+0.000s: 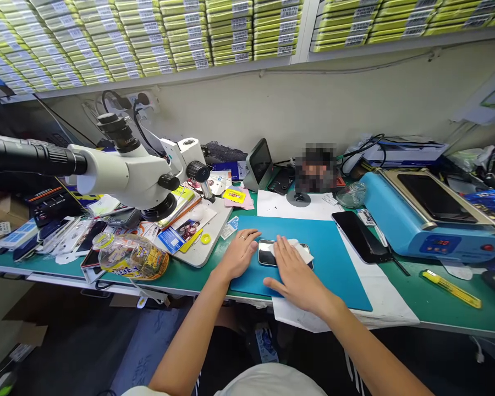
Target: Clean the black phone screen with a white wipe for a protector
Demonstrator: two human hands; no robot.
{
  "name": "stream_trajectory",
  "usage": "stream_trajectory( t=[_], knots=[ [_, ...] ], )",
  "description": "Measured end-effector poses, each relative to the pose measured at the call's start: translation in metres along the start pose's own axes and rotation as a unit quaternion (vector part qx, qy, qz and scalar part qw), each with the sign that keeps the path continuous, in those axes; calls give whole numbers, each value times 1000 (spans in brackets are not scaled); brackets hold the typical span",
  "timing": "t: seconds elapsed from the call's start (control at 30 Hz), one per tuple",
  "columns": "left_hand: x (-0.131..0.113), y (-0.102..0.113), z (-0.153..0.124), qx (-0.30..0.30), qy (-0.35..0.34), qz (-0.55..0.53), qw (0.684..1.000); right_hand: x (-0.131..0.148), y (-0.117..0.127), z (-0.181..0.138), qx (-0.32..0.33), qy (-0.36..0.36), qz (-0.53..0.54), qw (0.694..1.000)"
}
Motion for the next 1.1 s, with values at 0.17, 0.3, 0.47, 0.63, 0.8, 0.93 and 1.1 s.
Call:
stream_trajectory(
  t=[0.17, 0.3, 0.47, 0.63, 0.8, 0.93, 1.1],
  knots=[
    [3, -1, 0, -12, -11, -16, 1000, 28, -9, 35, 27, 39, 49, 998],
    [5, 0, -1, -18, 3, -23, 1000, 10, -1, 44, 38, 13, 51, 998],
    [3, 1, -1, -7, 17, -23, 1000, -34, 11, 14, 8, -61, -6, 998],
    [2, 1, 0, 2, 6, -12, 1000, -26, 2, -12, -32, -42, -39, 998],
    [2, 2, 0, -11, 2, -25, 1000, 16, -9, 13, -30, -1, -9, 1000],
    [4, 1, -1, -16, 6, -32, 999, 17, -9, 33, 8, -1, 23, 1000],
    [5, 1, -1, -7, 12, -28, 1000, -4, -1, 6, -12, 1, 4, 1000]
  ],
)
Point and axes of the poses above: each hand's wrist, its own z-axis towards the middle knuckle, its own y-axis out of the back of the hand, x = y × z, the point moved 5 cm from there along z, towards the middle knuckle, and after that the axes turned 14 degrees about -x, right-handed, at the moved point
